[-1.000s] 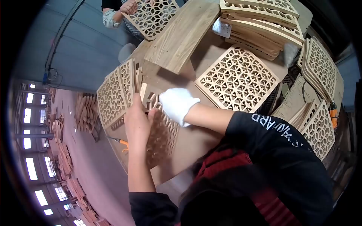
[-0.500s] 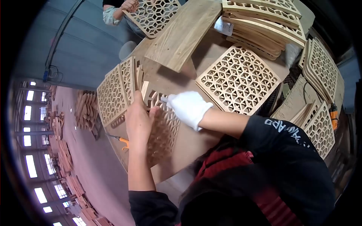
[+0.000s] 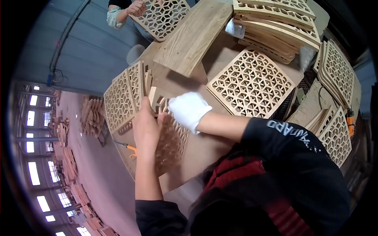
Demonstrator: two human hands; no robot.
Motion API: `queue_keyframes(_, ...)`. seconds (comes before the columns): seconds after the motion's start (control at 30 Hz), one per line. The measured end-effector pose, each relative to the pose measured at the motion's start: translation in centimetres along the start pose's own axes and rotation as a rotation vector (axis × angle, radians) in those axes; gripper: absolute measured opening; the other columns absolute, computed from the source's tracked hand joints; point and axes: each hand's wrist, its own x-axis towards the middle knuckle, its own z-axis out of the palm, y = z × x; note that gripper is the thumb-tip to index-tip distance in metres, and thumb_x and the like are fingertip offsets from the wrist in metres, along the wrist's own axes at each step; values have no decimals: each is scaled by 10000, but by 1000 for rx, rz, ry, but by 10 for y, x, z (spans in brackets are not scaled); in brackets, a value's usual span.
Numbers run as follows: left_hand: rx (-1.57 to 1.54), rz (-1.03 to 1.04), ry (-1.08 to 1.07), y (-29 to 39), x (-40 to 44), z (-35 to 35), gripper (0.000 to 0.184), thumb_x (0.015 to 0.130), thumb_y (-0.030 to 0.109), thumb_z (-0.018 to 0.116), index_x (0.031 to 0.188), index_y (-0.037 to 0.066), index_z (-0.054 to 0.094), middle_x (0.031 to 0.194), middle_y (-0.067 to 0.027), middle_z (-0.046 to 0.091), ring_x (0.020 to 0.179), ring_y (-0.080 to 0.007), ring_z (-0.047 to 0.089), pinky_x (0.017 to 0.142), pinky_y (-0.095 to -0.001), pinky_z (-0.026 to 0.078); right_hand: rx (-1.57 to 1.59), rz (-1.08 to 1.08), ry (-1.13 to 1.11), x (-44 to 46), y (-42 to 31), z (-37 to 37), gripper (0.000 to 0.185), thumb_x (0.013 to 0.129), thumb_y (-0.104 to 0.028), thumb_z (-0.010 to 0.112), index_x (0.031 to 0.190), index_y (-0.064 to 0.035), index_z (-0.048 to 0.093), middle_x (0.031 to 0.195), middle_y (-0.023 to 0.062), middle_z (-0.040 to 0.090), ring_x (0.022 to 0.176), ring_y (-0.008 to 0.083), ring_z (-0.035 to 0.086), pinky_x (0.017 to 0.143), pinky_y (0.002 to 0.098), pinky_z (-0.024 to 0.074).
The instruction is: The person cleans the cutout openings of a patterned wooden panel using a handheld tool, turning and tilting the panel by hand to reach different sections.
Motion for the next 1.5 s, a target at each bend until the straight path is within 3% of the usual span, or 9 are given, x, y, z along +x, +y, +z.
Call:
queue_keyframes(0.37, -49, 63, 59, -12, 7, 4, 391, 742, 33, 790, 987, -14, 490, 697, -193, 643, 700, -393, 648, 631, -452, 479, 25, -56, -78, 7, 2, -12, 175, 817, -168, 598, 847, -86, 750, 803, 145, 724, 755, 316, 716, 682, 425, 563)
queue_keyframes(0.43, -79, 38, 21, -12, 5, 3, 398, 745, 46, 795, 994, -15, 490, 698, -192, 643, 699, -393, 646, 631, -450, 477, 103, -61, -63, 3, 6, -4, 181, 862, -146, 550, 843, -20, 679, 692, 162, 688, 651, 333, 693, 620, 430, 547)
queue_keyframes(0.5, -59, 30, -6, -11, 10, 2, 405, 747, 56, 799, 1002, -15, 493, 699, -191, 643, 697, -392, 645, 630, -447, 477, 165, 63, -83, -15, 15, -3, 181, 847, -165, 588, 920, -82, 731, 826, 145, 719, 763, 315, 711, 681, 424, 558)
queue_keyframes(0.7, -79, -3, -4, -15, 9, 2, 392, 751, 52, 796, 1023, 1, 518, 687, -173, 643, 648, -357, 635, 625, -423, 481, 112, 75, -347, -67, 47, -19, 269, 942, -266, 529, 908, -52, 688, 805, 166, 695, 776, 349, 685, 684, 449, 539)
queue_keyframes(0.87, 61, -29, -34, -3, 8, -5, 388, 739, 63, 788, 1034, 15, 540, 740, -170, 656, 692, -340, 659, 638, -411, 496, 325, 184, -171, -70, 41, -31, 314, 982, -297, 476, 928, -49, 661, 825, 187, 688, 777, 385, 666, 703, 478, 518)
queue_keyframes(1.17, 98, -59, 11, 5, 3, -5, 401, 702, 101, 835, 933, -29, 535, 717, -202, 656, 697, -382, 662, 655, -450, 510, 187, -23, 162, -43, 20, -28, 309, 978, -303, 501, 849, -37, 591, 703, 194, 646, 657, 383, 642, 619, 481, 506)
queue_keyframes(1.2, 101, -58, 11, 5, 2, -5, 407, 700, 103, 840, 931, -29, 532, 717, -203, 654, 700, -386, 660, 655, -455, 507, 117, 18, 47, -38, 13, -38, 199, 879, -174, 555, 923, -14, 665, 817, 170, 706, 760, 330, 702, 696, 432, 555)
queue_keyframes(1.37, 56, 3, 42, -2, 0, -4, 402, 720, 83, 831, 913, -44, 501, 715, -207, 643, 711, -418, 641, 662, -469, 493, 143, -13, -22, -4, 0, -34, 208, 824, -164, 602, 894, -25, 740, 837, 196, 717, 787, 342, 710, 722, 428, 568)
queue_keyframes(1.5, 4, 9, 46, -4, 3, -4, 399, 717, 73, 832, 909, -45, 503, 696, -206, 627, 714, -415, 629, 664, -475, 482, 519, 96, -200, 12, 9, -28, 334, 932, -276, 548, 936, 5, 730, 830, 256, 684, 789, 379, 690, 698, 466, 534)
